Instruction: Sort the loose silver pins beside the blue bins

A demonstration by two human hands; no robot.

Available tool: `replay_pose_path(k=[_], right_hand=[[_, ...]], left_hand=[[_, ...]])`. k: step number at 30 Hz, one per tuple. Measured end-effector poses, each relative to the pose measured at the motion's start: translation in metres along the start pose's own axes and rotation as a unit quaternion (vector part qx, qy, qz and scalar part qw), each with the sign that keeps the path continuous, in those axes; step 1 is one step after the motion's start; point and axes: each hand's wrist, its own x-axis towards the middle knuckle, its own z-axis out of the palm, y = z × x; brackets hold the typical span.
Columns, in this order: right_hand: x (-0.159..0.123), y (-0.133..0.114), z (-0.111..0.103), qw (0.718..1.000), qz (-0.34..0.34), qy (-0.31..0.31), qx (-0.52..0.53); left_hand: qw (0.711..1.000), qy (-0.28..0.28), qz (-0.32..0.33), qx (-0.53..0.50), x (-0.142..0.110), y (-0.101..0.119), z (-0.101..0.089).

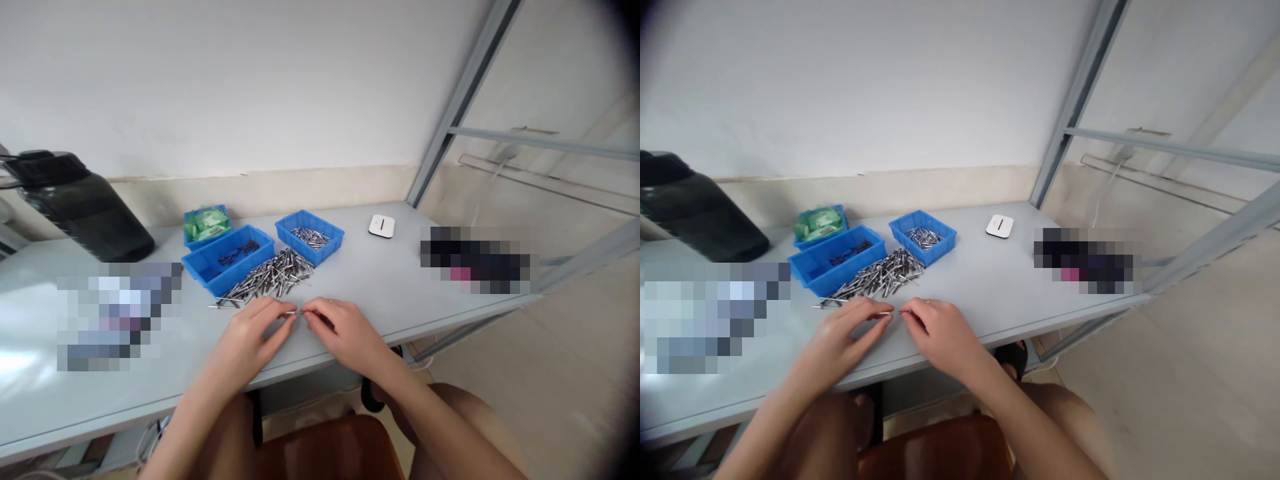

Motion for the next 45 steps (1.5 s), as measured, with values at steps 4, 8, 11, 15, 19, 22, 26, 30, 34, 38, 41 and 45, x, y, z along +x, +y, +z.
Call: replay_pose_path(k=[4, 8, 11, 15, 19, 22, 26, 30, 34, 38, 41, 45], right_hand=[[-0.0002, 0.0003, 0.0013, 1.000, -0.012, -0.005, -0.020], [0.0001, 0.0012, 0.0026, 0.998, -0.037, -0.007, -0.040], [0.0002, 0.0020, 0.0031, 0.998, -0.045, -0.010, -0.040], [0.0002, 0.0021, 0.0034, 0.998, -0.040, -0.003, -0.042], [-0.0002, 0.0009, 0.0021, 0.999, -0.027, -0.001, -0.035], [-0.0010, -0.0006, -0.0002, 1.000, -0.018, 0.000, -0.017], [-0.0015, -0.0031, -0.0029, 1.000, -0.007, -0.001, 0.010], [-0.0014, -0.0047, -0.0031, 1.000, -0.004, -0.001, 0.018], [-0.0019, -0.0038, -0.0017, 1.000, -0.014, 0.004, 0.014], [-0.0023, -0.0017, 0.0003, 1.000, -0.019, 0.008, -0.001], [-0.0023, -0.0008, 0.0022, 1.000, -0.017, 0.006, -0.019], [-0.0018, -0.0005, 0.0043, 0.999, -0.013, 0.004, -0.051]], left_hand=[[1.000, -0.013, 0.003, -0.014, -0.0001, 0.0026, -0.0010], [0.998, -0.043, 0.002, -0.036, 0.0003, 0.0047, -0.0021], [0.998, -0.056, 0.006, -0.038, 0.0001, 0.0044, -0.0012], [0.998, -0.048, 0.033, -0.018, -0.0001, 0.0027, 0.0027], [0.997, -0.039, 0.062, 0.003, -0.0008, 0.0016, 0.0058], [0.999, -0.021, 0.044, 0.018, -0.0022, 0.0012, 0.0059], [0.998, -0.025, -0.005, 0.051, -0.0023, 0.0009, 0.0053], [0.997, -0.037, -0.002, 0.061, 0.0001, -0.0002, 0.0064], [0.997, -0.042, -0.004, 0.061, 0.0023, -0.0011, 0.0077], [0.997, -0.046, 0.002, 0.055, 0.0027, -0.0005, 0.0076], [0.997, -0.059, -0.005, 0.058, 0.0022, 0.0006, 0.0069], [0.994, -0.080, -0.014, 0.074, 0.0013, 0.0019, 0.0065]])
